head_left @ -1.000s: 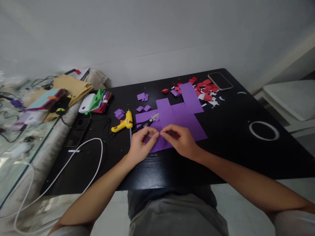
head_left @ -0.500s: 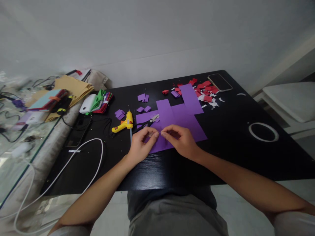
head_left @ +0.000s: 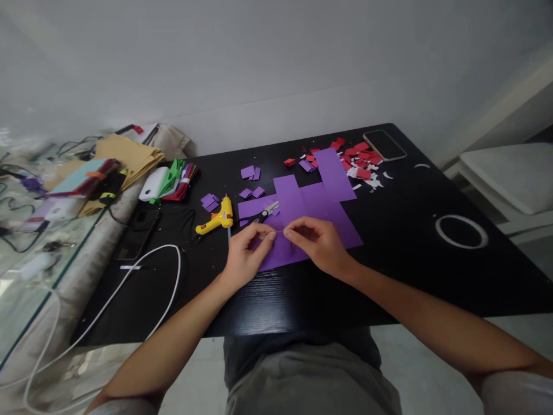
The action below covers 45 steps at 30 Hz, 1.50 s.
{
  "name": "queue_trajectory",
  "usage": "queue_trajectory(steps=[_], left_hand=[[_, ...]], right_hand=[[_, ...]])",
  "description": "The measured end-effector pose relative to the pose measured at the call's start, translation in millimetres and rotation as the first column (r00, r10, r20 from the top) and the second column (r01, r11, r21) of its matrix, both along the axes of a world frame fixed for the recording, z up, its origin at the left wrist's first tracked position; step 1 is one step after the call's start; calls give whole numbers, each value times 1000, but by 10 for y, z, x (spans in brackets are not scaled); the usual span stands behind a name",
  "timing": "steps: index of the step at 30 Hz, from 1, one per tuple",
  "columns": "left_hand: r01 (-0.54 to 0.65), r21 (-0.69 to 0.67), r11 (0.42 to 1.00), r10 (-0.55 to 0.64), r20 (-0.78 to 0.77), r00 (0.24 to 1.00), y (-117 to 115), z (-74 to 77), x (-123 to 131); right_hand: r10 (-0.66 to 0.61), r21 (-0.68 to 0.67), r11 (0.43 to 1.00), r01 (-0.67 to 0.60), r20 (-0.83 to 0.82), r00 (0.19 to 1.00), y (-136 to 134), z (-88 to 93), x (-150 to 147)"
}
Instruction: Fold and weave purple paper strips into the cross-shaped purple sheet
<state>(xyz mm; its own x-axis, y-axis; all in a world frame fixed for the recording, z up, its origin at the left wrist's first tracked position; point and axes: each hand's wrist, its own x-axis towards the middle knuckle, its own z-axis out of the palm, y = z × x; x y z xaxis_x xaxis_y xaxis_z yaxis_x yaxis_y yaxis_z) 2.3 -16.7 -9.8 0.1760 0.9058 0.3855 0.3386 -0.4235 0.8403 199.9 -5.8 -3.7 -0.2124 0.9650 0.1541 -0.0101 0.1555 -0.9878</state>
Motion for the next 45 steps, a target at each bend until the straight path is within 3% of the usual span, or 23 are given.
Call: queue_trajectory(steps=[7, 18, 31, 45], left_hand=[[14, 2, 1000, -14, -33, 999, 25, -25, -22], [29, 45, 999, -24, -110, 994, 78, -18, -27], [36, 25, 999, -32, -136, 990, 115, -57, -86], [82, 27, 996, -79, -106, 991, 109, -75, -87]], right_hand=[[12, 23, 1000, -13, 47, 999, 6, -25, -1], [49, -161, 985, -57, -51, 997, 66, -82, -21], [58, -178, 982, -65, -40, 997, 131, -81, -17], [61, -293, 952, -88, -101, 993, 133, -65, 6]])
